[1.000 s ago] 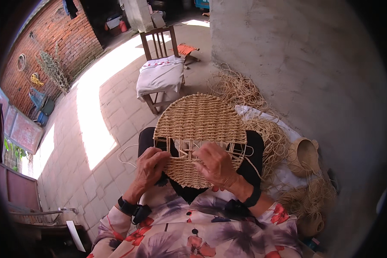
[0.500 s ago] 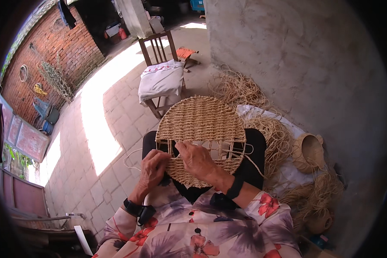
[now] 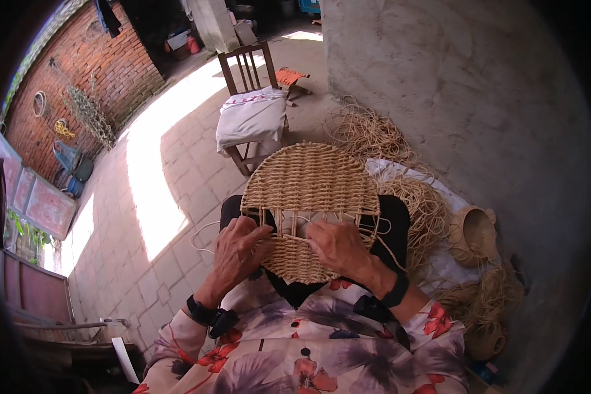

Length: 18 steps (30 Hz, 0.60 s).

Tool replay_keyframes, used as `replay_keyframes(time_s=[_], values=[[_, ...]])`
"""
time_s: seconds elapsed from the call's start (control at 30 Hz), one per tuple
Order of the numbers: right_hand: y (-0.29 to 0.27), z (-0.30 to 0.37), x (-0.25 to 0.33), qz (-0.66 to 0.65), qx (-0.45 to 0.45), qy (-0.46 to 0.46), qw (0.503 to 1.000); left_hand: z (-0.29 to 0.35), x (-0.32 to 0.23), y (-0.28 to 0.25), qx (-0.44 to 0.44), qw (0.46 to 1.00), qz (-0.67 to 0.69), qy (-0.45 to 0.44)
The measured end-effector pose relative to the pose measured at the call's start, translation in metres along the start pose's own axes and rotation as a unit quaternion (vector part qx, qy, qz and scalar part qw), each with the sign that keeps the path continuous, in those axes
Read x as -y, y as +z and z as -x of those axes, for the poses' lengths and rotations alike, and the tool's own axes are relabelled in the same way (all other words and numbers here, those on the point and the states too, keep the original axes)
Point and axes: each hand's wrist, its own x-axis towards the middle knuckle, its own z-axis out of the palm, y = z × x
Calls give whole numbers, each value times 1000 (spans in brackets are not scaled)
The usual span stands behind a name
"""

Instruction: Weave a circular straw basket base using fiber strands.

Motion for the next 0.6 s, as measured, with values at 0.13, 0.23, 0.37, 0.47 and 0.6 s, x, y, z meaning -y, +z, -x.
replay_keyframes(time_s=[0.13,0.23,0.37,0.47,0.6], values=[[-1,6,-2,-17,-5,-34,999,-3,0,4,59,998,-3,17],[3,12,-2,-31,-12,-30,999,-10,-14,7,0,999,-21,34],[-6,12,-6,-195,-23,43,980,-17,-16,25,31,994,44,100],[-24,4,-7,-301,-72,170,936,-13,-9,35,43,992,60,98],[7,-1,-10,-125,-113,36,985,-18,-13,38,12,989,104,109]])
